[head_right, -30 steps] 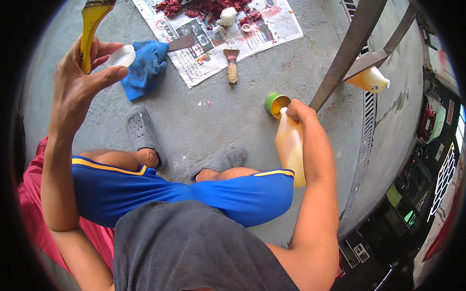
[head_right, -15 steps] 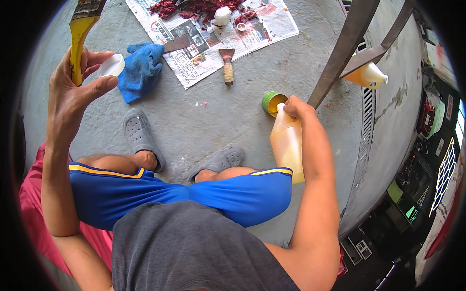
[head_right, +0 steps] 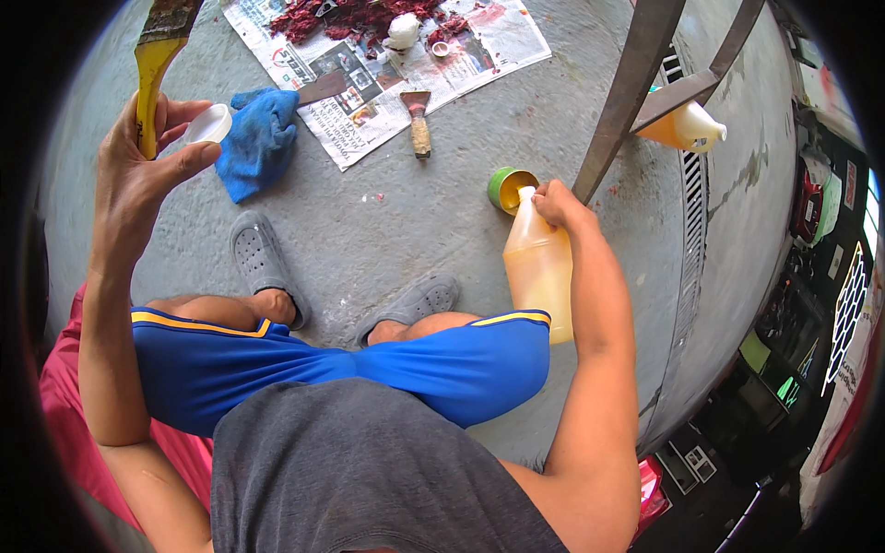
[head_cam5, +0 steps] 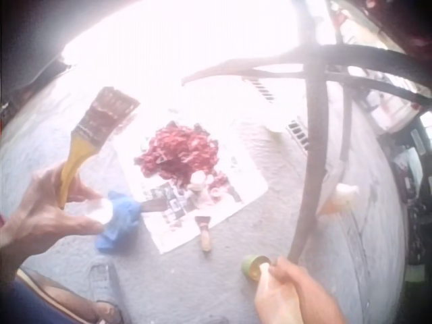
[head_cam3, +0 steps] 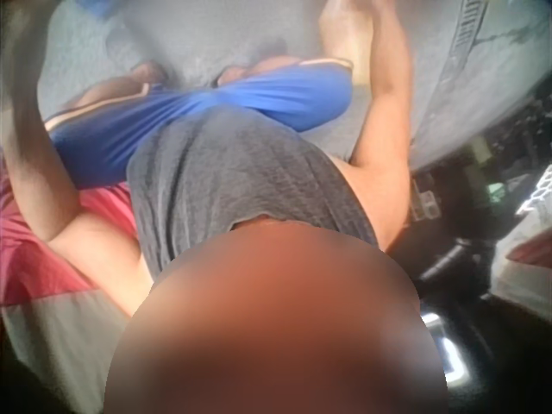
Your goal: The person scrapes a red car part with a scraper, then pours liquid from a yellow jug into a small can and applies it with a brush. The person continues to paint the car part with the brush, covering more area.
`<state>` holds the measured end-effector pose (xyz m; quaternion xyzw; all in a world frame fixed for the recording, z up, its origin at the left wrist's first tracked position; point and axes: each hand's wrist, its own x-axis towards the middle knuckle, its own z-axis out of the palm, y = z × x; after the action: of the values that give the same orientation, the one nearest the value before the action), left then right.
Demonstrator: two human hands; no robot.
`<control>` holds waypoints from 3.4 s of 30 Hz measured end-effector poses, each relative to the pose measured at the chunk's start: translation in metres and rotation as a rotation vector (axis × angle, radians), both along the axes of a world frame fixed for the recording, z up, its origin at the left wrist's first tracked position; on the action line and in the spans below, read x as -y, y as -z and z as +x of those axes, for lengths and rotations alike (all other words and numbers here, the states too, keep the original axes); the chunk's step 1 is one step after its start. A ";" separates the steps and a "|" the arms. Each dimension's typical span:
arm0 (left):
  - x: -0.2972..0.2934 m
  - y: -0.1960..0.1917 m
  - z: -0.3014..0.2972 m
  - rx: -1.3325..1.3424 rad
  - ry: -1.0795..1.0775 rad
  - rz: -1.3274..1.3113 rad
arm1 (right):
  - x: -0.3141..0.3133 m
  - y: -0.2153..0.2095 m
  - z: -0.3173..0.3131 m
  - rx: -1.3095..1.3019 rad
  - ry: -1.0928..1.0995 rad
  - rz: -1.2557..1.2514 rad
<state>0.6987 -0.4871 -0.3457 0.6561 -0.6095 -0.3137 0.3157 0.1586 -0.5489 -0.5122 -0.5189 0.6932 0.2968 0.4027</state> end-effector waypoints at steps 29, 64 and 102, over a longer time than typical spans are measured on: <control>-0.003 -0.004 -0.020 0.018 0.060 -0.057 | -0.068 -0.015 -0.010 0.049 0.155 -0.284; 0.006 -0.013 -0.038 -0.005 0.032 -0.024 | -0.092 0.002 0.000 0.154 0.171 -0.573; 0.033 -0.012 -0.071 -0.104 0.105 0.109 | -0.117 0.011 -0.015 0.048 0.240 -0.626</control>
<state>0.6276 -0.5203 -0.3337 0.6221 -0.6079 -0.3962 0.2940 0.1441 -0.4315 -0.5232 -0.5389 0.7972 0.0078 0.2720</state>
